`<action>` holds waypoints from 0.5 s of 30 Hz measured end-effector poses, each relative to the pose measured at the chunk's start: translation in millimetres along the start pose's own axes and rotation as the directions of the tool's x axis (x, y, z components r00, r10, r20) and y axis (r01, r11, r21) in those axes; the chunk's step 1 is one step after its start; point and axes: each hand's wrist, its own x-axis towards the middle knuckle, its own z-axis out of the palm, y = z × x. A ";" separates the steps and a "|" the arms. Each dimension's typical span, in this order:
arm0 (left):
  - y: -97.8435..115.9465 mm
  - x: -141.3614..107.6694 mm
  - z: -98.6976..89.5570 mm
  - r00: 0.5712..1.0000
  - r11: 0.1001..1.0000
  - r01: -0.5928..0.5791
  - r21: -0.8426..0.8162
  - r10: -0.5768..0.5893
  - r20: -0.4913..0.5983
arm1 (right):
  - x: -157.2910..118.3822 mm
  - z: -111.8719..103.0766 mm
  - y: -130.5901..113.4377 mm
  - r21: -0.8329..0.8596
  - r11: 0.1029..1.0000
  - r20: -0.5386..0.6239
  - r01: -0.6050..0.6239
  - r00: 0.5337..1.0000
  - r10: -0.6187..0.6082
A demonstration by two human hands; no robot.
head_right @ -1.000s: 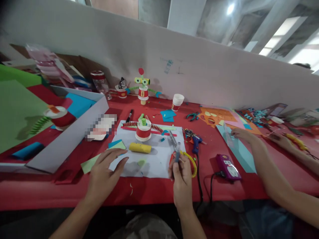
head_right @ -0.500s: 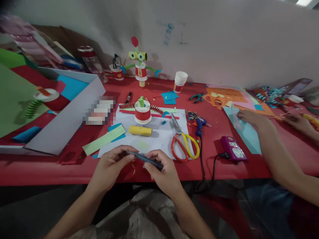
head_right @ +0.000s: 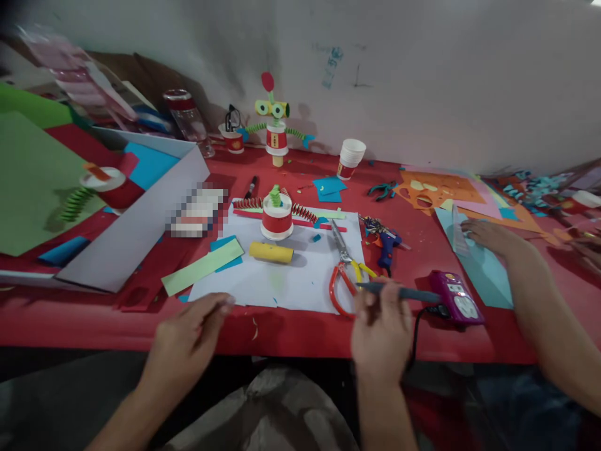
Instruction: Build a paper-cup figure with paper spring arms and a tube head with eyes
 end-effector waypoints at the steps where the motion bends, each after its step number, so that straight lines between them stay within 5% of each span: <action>1: -10.4 4.1 -5.0 0.999 1.000 0.005 0.020 -0.004 -0.033 | 6.5 -4.7 -3.6 0.058 0.998 -0.074 0.015 0.997 -0.010; 4: -45.1 24.5 -12.9 0.988 0.984 0.067 0.164 -0.043 -0.150 | 3.0 -1.5 -2.8 0.205 0.975 -0.044 -0.087 0.994 0.098; 9: -89.9 54.5 -10.7 0.960 0.922 0.237 0.305 -0.174 -0.221 | -30.7 20.8 27.5 0.054 0.983 0.100 -0.174 0.981 0.168; 12: -93.4 55.0 -7.2 0.952 0.905 0.251 0.344 -0.167 -0.255 | -31.9 24.5 38.5 -0.044 0.991 0.110 -0.129 0.985 0.133; 15: -74.0 44.1 2.7 0.961 0.924 0.104 0.368 0.002 -0.277 | -23.6 27.9 41.2 -0.061 0.992 0.128 -0.108 0.985 0.115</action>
